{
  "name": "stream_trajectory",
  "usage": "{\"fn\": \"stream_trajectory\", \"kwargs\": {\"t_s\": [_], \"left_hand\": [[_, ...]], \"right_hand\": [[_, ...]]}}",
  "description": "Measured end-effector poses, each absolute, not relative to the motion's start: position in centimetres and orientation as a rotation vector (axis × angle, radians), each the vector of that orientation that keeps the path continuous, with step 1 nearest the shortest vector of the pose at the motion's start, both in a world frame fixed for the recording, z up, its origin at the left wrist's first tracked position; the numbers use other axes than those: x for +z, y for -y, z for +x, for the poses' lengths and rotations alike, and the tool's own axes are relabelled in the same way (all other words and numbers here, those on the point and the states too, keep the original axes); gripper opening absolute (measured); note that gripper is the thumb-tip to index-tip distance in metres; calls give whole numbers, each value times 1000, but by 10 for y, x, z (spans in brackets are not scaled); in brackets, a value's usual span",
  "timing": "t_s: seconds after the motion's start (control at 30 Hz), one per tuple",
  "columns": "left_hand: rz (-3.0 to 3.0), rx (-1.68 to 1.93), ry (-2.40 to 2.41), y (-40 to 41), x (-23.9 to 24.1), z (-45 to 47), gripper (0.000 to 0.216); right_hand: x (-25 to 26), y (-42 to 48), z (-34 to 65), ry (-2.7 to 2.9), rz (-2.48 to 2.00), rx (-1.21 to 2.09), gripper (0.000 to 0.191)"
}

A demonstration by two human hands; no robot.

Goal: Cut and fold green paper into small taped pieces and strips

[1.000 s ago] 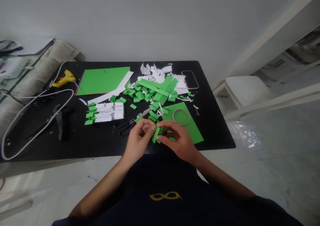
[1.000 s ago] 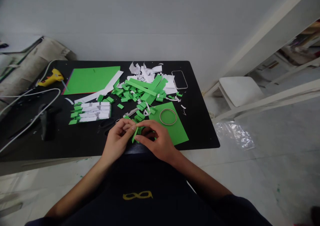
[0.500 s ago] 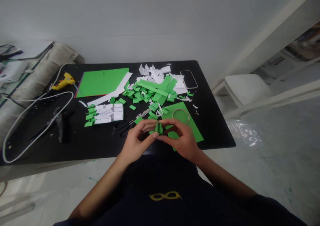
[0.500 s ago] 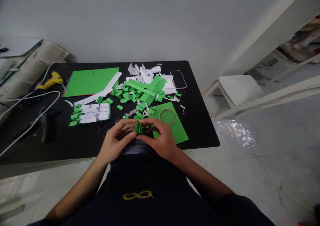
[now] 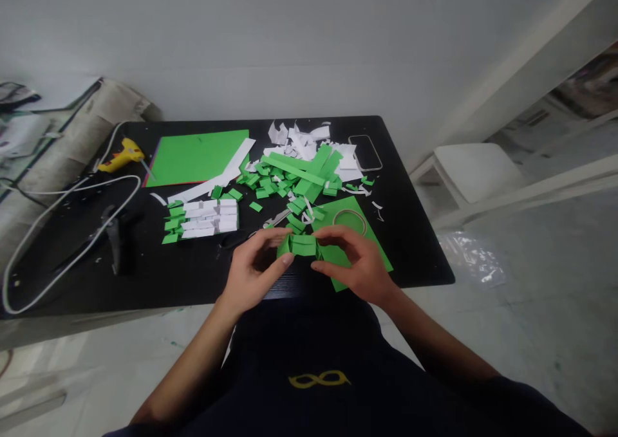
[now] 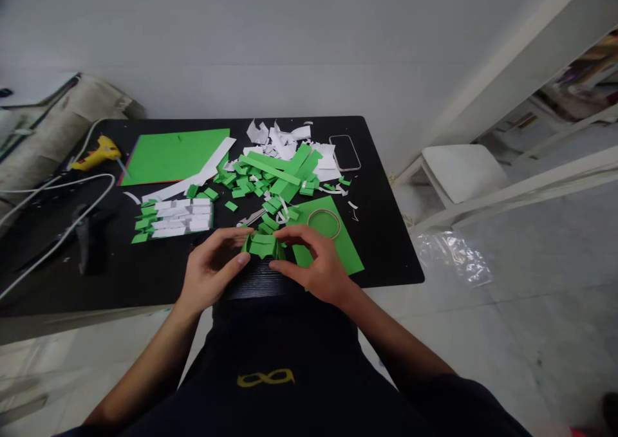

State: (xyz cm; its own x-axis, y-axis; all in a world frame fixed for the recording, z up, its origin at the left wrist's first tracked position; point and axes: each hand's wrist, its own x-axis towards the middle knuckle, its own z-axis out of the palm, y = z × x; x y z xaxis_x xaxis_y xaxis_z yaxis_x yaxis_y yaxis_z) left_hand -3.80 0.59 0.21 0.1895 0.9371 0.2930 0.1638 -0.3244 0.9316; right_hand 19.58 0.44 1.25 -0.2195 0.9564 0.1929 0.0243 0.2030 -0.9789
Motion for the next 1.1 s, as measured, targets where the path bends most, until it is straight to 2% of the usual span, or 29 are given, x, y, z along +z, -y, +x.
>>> {"fn": "stream_trajectory", "kwargs": {"t_s": [0.43, 0.67, 1.1], "left_hand": [[1539, 1199, -968, -7, 3, -43, 31], [1519, 1223, -963, -7, 1, -44, 15], [1526, 1207, -1154, -9, 1, -40, 18]], "right_hand": [[16, -8, 207, 1532, -956, 1283, 42], [23, -8, 206, 1539, -960, 1287, 34], [20, -7, 203, 1433, -1022, 1328, 15]]}}
